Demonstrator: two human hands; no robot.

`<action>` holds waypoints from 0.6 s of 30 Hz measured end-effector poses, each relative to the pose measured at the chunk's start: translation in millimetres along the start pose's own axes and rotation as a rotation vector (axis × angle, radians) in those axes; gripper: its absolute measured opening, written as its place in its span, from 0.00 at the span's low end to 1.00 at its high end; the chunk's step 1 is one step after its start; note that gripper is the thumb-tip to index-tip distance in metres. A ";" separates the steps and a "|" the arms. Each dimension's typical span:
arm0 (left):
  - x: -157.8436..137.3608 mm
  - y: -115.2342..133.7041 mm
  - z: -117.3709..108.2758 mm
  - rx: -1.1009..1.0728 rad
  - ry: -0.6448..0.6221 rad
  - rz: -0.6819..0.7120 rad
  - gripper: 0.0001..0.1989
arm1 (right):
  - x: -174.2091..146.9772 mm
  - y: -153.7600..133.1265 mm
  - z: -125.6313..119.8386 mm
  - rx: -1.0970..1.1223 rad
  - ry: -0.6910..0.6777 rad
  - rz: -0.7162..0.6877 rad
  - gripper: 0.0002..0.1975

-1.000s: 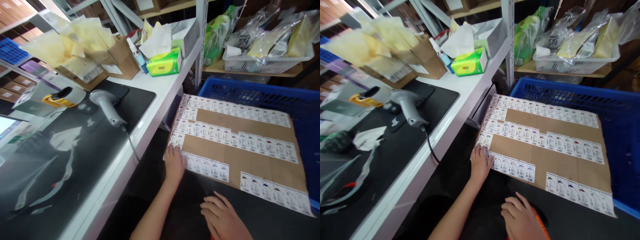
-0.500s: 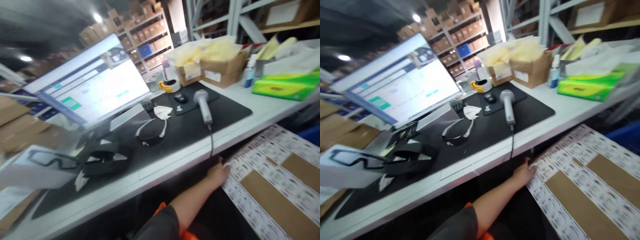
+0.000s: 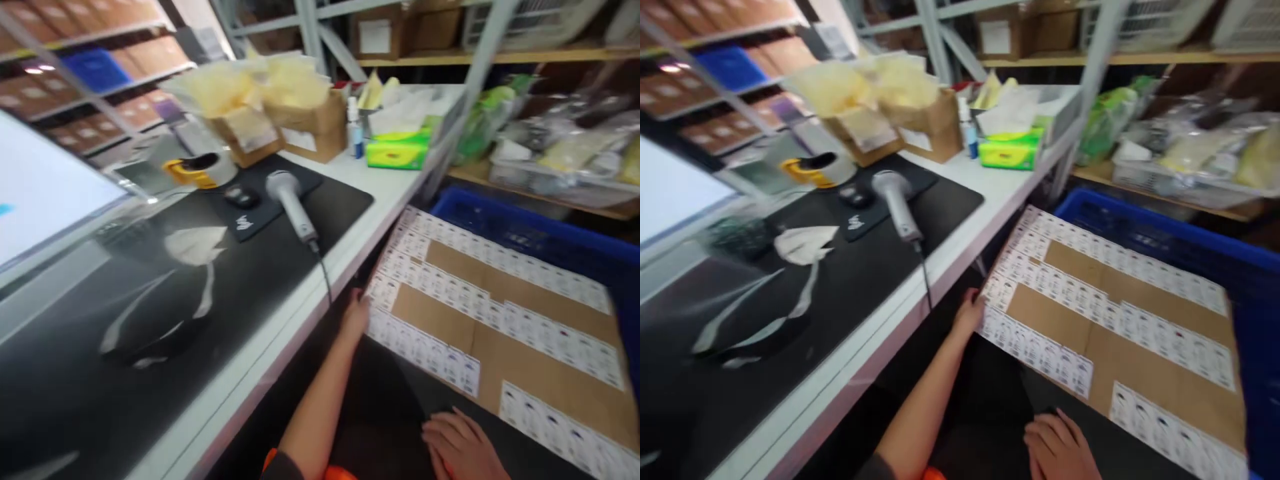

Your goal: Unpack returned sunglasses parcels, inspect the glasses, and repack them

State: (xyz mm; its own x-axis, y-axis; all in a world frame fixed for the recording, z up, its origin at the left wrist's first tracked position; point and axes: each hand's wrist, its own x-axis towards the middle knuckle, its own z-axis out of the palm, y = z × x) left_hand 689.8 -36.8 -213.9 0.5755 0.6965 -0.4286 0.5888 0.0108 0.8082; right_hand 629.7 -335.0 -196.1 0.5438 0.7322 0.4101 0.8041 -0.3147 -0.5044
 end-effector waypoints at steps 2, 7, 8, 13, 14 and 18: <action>10.5 -5.3 1.2 0.011 -0.043 0.010 0.15 | 4.4 -8.0 -1.5 0.039 -0.025 0.102 0.16; 19.4 -17.6 -0.5 -0.004 -0.041 0.029 0.11 | 5.6 -11.4 -3.6 0.060 -0.060 0.128 0.12; 19.2 -18.5 -0.8 -0.018 -0.035 0.029 0.10 | 4.3 -10.7 -3.1 0.057 -0.061 0.121 0.12; 15.3 -13.7 -1.6 -0.122 -0.035 0.039 0.08 | 1.0 -6.1 0.7 0.037 -0.056 0.098 0.10; 14.1 -11.6 -2.1 -0.145 -0.037 0.042 0.08 | 1.3 -5.1 1.3 0.031 -0.050 0.088 0.10; 8.6 -3.7 -5.0 -0.218 -0.046 0.059 0.14 | 5.0 -1.1 1.7 -0.007 -0.008 0.026 0.13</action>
State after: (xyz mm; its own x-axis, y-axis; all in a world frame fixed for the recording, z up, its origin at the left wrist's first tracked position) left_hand 689.7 -27.3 -218.4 0.6335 0.6673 -0.3916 0.4197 0.1289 0.8985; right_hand 631.2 -330.0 -194.8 0.5622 0.7287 0.3910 0.7916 -0.3374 -0.5094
